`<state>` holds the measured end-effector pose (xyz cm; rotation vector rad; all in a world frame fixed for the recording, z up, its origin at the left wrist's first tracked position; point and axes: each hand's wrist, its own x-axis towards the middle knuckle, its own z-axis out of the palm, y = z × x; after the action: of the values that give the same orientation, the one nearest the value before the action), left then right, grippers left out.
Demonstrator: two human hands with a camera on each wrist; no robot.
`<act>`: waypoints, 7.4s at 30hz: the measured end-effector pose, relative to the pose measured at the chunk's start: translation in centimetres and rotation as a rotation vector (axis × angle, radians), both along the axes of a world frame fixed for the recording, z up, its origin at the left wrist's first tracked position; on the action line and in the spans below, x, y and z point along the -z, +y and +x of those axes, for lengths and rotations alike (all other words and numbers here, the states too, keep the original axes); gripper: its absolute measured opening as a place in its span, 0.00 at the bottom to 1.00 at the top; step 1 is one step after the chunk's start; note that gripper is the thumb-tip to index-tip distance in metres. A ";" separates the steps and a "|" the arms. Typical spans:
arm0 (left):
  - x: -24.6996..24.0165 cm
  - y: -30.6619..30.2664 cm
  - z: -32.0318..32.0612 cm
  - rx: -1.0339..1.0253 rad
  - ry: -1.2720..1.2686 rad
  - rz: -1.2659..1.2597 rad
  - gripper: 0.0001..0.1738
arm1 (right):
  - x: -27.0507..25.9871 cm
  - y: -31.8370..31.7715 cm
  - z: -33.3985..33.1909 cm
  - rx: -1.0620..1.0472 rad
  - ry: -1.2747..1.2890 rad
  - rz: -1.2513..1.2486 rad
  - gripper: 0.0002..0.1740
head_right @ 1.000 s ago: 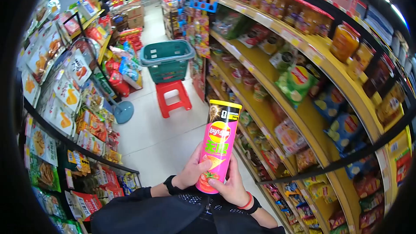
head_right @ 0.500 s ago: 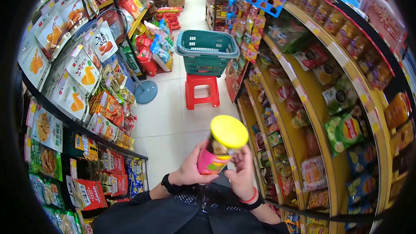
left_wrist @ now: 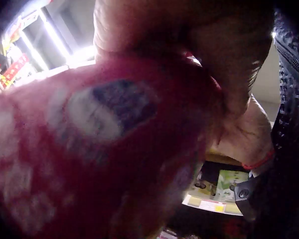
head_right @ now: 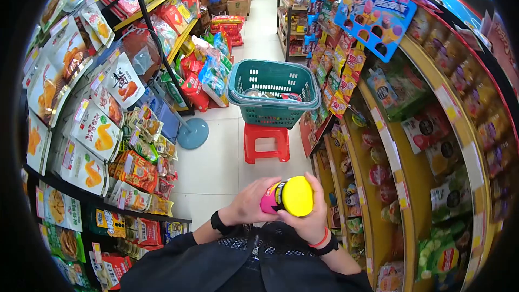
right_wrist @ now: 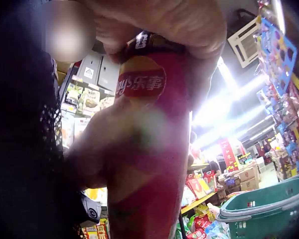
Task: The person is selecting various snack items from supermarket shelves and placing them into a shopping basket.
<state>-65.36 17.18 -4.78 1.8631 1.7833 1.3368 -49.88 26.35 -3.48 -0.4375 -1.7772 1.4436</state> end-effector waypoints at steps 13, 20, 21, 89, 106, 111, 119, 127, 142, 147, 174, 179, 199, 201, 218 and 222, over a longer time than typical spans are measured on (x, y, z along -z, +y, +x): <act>3.7 16.3 -16.9 -0.050 -0.113 0.069 0.40 | 2.5 14.6 -9.9 0.110 -0.012 -0.217 0.48; 6.6 30.7 -33.1 -0.058 0.002 0.086 0.40 | 2.9 22.5 -17.9 0.500 -0.031 -0.293 0.26; 7.3 32.7 -35.5 -0.059 0.033 0.059 0.39 | 2.6 23.4 -19.2 0.496 -0.028 -0.292 0.26; 35.9 45.7 -40.2 -0.326 0.173 -1.552 0.60 | 4.3 29.7 -26.9 0.902 -0.403 -0.364 0.06; 22.4 48.2 -45.4 0.097 -0.051 -1.103 0.46 | 3.9 28.4 -27.5 0.862 -0.443 -0.259 0.06; 6.2 47.4 -41.9 0.644 -0.650 -0.779 0.36 | 5.7 25.9 -26.6 0.708 -0.205 -0.442 0.16; -2.8 41.2 -26.5 1.354 -0.751 -0.712 0.47 | 2.1 17.7 -21.7 0.602 0.389 -0.537 0.50; -1.9 28.5 -11.7 1.331 -1.196 -0.752 0.42 | 1.7 5.1 -17.1 1.095 0.772 -0.310 0.44; -1.4 14.5 1.8 1.580 -1.177 -1.020 0.43 | 2.0 -11.3 -11.5 1.434 0.719 -0.193 0.44; -1.3 11.0 6.6 1.727 -1.037 -1.089 0.53 | 2.7 -14.1 -8.9 1.549 0.744 -0.154 0.44; 0.5 -5.7 41.6 2.377 -0.526 -1.550 0.46 | 4.4 -30.4 18.8 1.998 0.794 -0.066 0.45; 0.3 -12.4 46.5 2.486 -0.295 -1.525 0.51 | 5.4 -36.6 23.9 2.156 0.762 0.083 0.47; 0.4 -41.3 66.3 2.584 -0.144 -1.186 0.52 | 2.3 -66.6 44.6 2.524 0.333 0.128 0.50; 0.7 -43.0 68.8 2.616 -0.084 -1.018 0.52 | 2.1 -68.2 47.2 2.518 0.410 0.124 0.55; -1.2 -52.0 100.9 2.340 -0.239 0.212 0.43 | 1.3 -75.8 81.6 2.447 0.355 0.211 0.66; -1.2 -54.2 106.2 2.306 -0.174 0.134 0.46 | 1.0 -77.1 87.7 2.500 0.277 0.193 0.66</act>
<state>40.85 -37.00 -3.62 1.9240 -0.9028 0.3709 37.79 -50.75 -4.43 -1.3708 -0.1114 -0.5083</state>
